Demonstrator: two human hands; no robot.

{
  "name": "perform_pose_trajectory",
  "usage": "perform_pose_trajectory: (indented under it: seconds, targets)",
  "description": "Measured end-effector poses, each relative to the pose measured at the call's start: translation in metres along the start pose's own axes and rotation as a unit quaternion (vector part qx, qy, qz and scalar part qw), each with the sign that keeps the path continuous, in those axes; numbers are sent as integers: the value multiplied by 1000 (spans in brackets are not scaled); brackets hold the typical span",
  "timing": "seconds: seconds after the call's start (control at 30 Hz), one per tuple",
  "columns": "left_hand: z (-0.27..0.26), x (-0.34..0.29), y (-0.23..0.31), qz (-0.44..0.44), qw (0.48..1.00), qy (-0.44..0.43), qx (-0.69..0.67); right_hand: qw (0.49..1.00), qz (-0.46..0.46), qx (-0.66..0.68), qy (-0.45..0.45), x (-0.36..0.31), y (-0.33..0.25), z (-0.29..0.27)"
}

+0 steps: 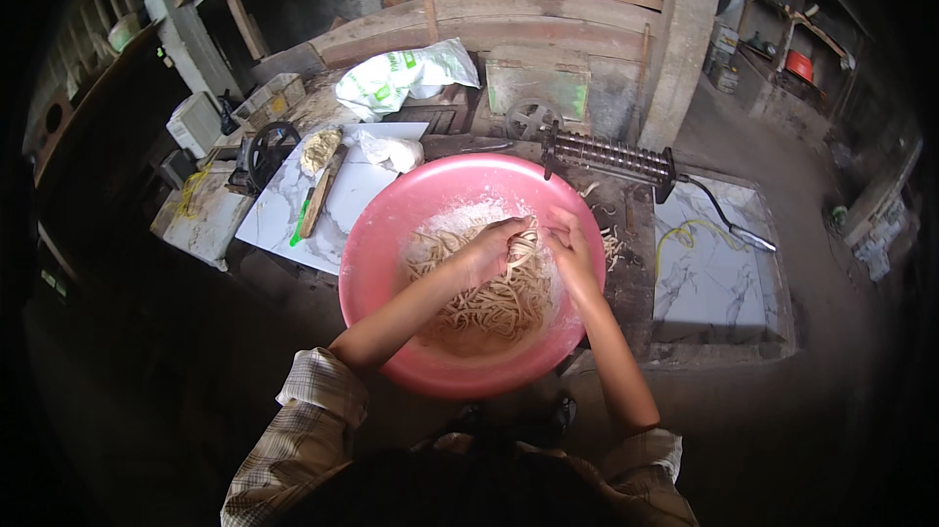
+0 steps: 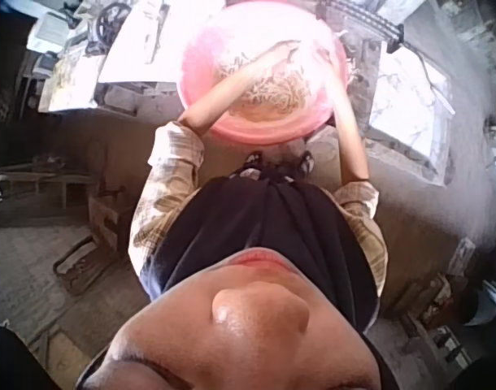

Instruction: The person uses a hand-cranked machine to cut dough into noodles, then rolls and cuts more dough on a board.

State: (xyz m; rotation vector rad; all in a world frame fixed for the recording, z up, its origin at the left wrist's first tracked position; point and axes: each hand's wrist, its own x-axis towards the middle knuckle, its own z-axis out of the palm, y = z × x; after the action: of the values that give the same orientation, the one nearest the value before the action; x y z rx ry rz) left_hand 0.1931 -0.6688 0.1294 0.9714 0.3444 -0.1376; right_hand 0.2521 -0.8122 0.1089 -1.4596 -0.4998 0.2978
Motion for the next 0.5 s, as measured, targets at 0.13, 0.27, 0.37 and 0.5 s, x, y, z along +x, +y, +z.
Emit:
perform_pose_trajectory:
  seconds: [0.13,0.27,0.37,0.5]
  targets:
    - [-26,-9,13,19,984,-19,179,990,80,56,-100,1,-9,21]
    - [-66,1,12,74,941,-94,316,985,139,-12,-96,-4,1,30]
    - [-81,-1,11,183,904,-104,373,990,85,-53,-95,-3,5,31]
    - [-80,-4,18,247,851,-76,456,986,25,-135,-96,6,10,19]
